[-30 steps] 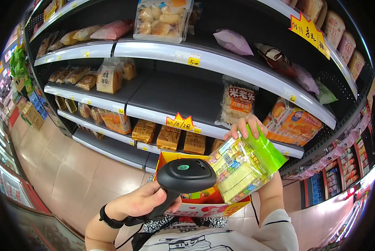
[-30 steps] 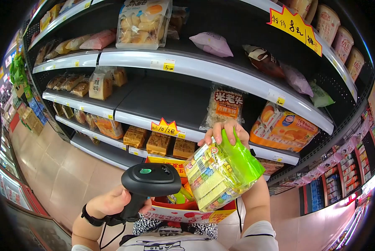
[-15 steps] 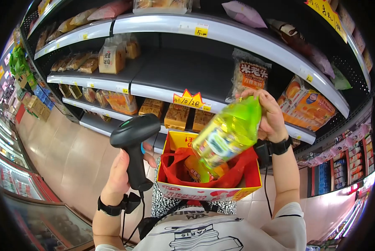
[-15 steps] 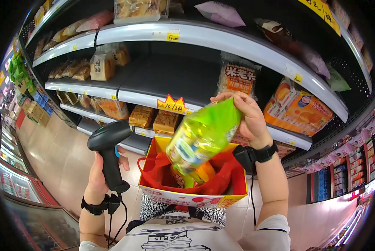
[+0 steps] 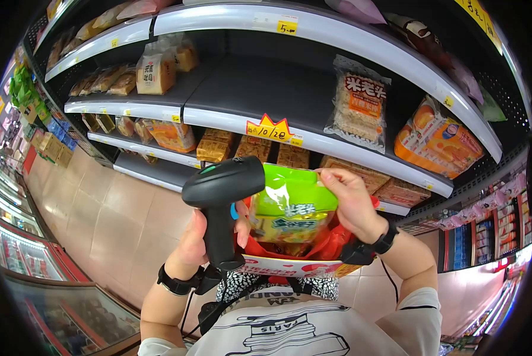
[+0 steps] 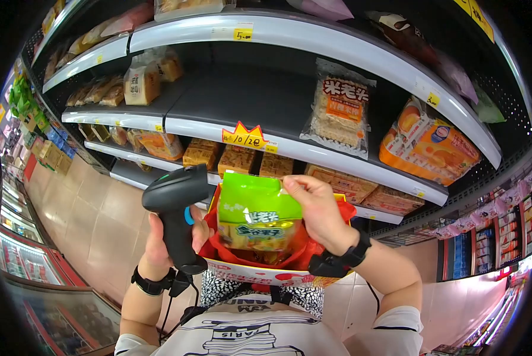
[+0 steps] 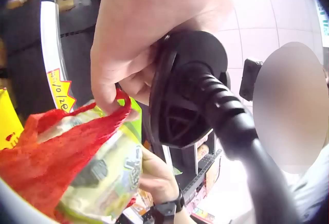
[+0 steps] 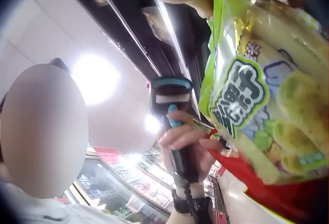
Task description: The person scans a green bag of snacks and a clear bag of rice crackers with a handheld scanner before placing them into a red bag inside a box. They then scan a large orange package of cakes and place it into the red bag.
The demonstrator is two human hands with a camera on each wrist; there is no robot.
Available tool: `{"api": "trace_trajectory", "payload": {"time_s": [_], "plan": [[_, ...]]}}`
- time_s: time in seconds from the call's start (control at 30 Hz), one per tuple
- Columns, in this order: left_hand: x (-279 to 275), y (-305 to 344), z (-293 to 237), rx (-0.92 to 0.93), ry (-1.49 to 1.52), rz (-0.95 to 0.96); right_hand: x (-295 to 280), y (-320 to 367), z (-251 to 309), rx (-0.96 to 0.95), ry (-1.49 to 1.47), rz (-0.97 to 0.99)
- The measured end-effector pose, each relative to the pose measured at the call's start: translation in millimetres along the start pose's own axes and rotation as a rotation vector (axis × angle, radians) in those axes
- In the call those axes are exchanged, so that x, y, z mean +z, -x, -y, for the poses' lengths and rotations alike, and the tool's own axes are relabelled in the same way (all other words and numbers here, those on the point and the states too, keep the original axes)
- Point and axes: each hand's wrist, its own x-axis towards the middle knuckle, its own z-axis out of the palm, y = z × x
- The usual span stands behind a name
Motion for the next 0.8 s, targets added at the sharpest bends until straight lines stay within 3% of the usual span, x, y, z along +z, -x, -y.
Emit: {"api": "trace_trajectory", "payload": {"time_s": [0.1, 0.17, 0.3, 0.37, 0.43, 0.53, 0.63, 0.7, 0.8], "plan": [[5, -5, -3, 0.049, -0.013, 0.034, 4, 8, -20, 0.042, -0.093, -0.055], [12, -6, -5, 0.063, 0.008, -0.097, 5, 15, -31, 0.062, -0.093, -0.052], [15, -8, -5, 0.102, 0.116, -0.114, 6, 27, -47, 0.147, -0.209, -0.081], [22, -10, -6, 0.073, 0.111, -0.298, 4, 31, -53, 0.164, -0.183, -0.050], [20, -10, -8, 0.068, 0.134, -0.267, 1, 35, -54, 0.191, -0.194, -0.001], [19, -12, -9, 0.075, 0.144, -0.227, -3, 42, -58, 0.225, -0.162, 0.234], [20, -12, -9, 0.084, 0.162, -0.209, -4, 45, -57, 0.218, -0.135, 0.304], [25, -12, -8, 0.072, 0.192, -0.195, 3, 44, -56, 0.205, -0.140, 0.245], [34, -8, -7, 0.079, 0.336, -0.237, -5, 35, -70, 0.383, 0.274, 0.418]]}}
